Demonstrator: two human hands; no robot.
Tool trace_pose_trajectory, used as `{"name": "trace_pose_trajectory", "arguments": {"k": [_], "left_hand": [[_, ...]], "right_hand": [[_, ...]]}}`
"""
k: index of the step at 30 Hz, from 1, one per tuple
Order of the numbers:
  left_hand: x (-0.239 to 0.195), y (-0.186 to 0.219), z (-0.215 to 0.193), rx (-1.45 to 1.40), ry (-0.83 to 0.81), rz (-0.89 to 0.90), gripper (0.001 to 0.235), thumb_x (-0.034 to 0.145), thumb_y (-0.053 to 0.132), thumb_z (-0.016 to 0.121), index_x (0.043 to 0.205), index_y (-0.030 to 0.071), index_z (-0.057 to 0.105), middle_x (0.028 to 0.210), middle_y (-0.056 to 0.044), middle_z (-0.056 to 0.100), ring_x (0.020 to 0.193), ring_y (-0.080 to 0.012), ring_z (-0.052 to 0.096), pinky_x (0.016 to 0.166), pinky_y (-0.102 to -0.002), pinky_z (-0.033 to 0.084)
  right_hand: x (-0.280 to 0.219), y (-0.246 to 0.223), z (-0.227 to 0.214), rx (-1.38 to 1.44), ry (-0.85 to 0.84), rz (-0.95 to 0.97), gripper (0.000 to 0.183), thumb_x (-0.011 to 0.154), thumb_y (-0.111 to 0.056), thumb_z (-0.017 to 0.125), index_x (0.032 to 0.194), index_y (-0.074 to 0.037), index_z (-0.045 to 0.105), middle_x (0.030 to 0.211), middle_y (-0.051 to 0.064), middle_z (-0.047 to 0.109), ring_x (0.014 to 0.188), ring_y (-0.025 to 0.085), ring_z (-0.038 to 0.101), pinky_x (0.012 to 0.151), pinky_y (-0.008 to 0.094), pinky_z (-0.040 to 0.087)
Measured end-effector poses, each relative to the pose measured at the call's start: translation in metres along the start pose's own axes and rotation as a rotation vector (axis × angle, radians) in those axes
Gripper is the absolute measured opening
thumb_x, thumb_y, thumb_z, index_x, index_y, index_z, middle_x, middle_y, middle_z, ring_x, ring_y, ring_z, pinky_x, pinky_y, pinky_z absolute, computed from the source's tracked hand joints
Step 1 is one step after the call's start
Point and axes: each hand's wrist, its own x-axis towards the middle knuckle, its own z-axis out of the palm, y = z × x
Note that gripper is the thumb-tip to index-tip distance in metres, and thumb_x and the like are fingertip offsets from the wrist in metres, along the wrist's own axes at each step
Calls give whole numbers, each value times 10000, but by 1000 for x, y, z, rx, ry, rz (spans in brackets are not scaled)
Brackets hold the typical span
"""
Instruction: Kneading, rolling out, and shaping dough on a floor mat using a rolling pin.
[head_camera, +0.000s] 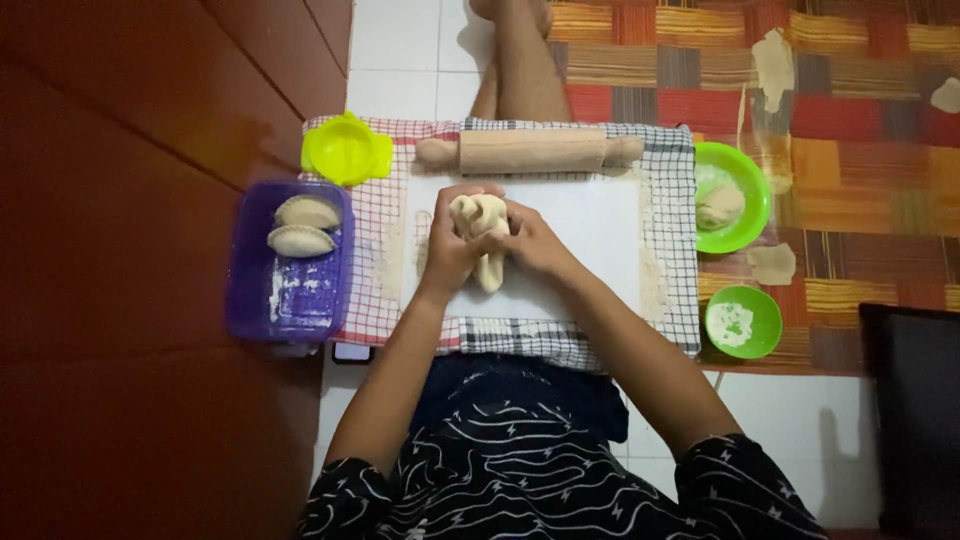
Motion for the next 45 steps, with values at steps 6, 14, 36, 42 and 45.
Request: {"name": "trace_pose_trajectory", "arguments": {"k": [6, 14, 36, 42, 45], "left_hand": [[0, 7, 4, 157, 137, 32, 466, 863, 191, 859, 1227, 137, 573, 999, -24, 719, 885, -66, 661, 772, -294, 616], [9, 20, -3, -203, 355, -34, 333, 959, 370, 710, 1153, 157, 542, 1035, -94, 708, 874, -197, 715, 784, -371, 636], [9, -6, 8, 188, 206, -31, 521, 952, 594, 662, 1284, 193, 655, 914, -20, 743, 854, -61, 684, 804, -269, 591], [18, -9, -5, 88, 326, -56, 506, 958, 583, 651, 1173, 127, 699, 846, -56, 731, 719, -90, 697, 676, -251, 606], [16, -8, -11, 123, 332, -42, 478, 999, 557, 595, 1163, 119, 691, 852, -57, 741, 734, -89, 699, 701, -253, 594]], "right_hand": [[1, -17, 4, 29, 0, 25, 325, 869, -98, 777, 1175, -100, 665, 995, 17, 707, 905, 166, 661, 842, 365, 566], [-8, -20, -11, 281, -409, 26, 976, 745, 0, 832, 1556, -76, 295, 1416, 192, 560, 1260, 278, 585, 1038, 441, 510], [9, 12, -3, -37, 270, -176, 291, 1044, -260, 613, 1255, -62, 641, 827, 89, 692, 705, 148, 666, 599, 319, 581], [-4, -15, -13, 16, -132, -123, 840, 852, -95, 757, 1587, -76, 351, 1371, 200, 589, 1148, 282, 639, 972, 470, 551], [-9, -24, -13, -8, -186, -152, 848, 870, 67, 720, 1591, -22, 284, 1334, 214, 615, 1111, 265, 643, 946, 450, 567]]}}
